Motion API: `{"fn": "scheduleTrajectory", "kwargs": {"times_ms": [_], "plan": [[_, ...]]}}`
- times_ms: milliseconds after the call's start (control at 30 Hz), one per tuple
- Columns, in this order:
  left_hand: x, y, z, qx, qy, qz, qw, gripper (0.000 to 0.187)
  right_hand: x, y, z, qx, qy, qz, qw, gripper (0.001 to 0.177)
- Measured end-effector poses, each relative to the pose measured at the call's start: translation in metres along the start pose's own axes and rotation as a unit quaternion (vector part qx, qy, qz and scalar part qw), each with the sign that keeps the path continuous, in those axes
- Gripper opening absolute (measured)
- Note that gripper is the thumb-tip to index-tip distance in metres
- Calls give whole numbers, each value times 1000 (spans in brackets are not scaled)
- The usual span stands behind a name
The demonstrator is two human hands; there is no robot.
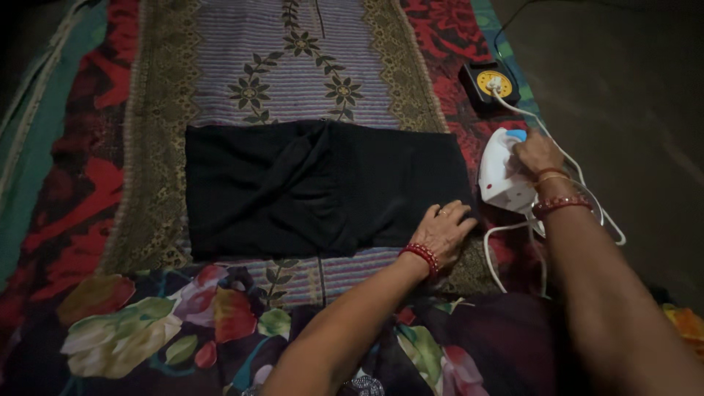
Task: The person irons a black garment laid out on a patterned mat on the floor. They use a white electric iron to smooth the fabric, moving it back and forth across the surface. The person occasionally adjusts the garment with their hands to ensure even coverage.
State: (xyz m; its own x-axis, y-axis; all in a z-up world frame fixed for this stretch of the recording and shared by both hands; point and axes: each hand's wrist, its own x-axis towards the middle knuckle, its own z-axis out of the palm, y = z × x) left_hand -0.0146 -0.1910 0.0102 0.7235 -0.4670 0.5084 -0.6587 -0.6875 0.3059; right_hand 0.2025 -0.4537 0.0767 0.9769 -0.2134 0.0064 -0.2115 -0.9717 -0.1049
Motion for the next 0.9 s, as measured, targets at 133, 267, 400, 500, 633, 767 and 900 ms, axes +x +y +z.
{"fn": "scheduleTrajectory", "kwargs": {"times_ms": [133, 267, 400, 500, 633, 767, 900], "plan": [[8, 4, -8, -1, -61, -72, 996, 77, -10, -3, -9, 13, -3, -16, 1000, 58], [22, 2, -9, 13, -167, -85, 982, 53, -29, -26, -12, -9, 83, -41, 996, 67], [36, -2, 15, 65, -153, -54, 985, 30, -55, -52, 4, -79, 283, -203, 934, 64], [43, -9, 39, 94, -138, -37, 985, 24, -43, -74, 42, 35, 242, -319, 916, 66], [46, -15, 70, 70, -131, -34, 988, 20, -8, -81, 110, 118, 82, -212, 967, 74], [37, -27, 89, 91, -154, -45, 983, 27, 5, -96, 136, -3, 88, -123, 988, 76], [40, -31, 115, 6, -74, -120, 990, 30, -10, -111, 113, 22, 41, -37, 998, 69]]}}
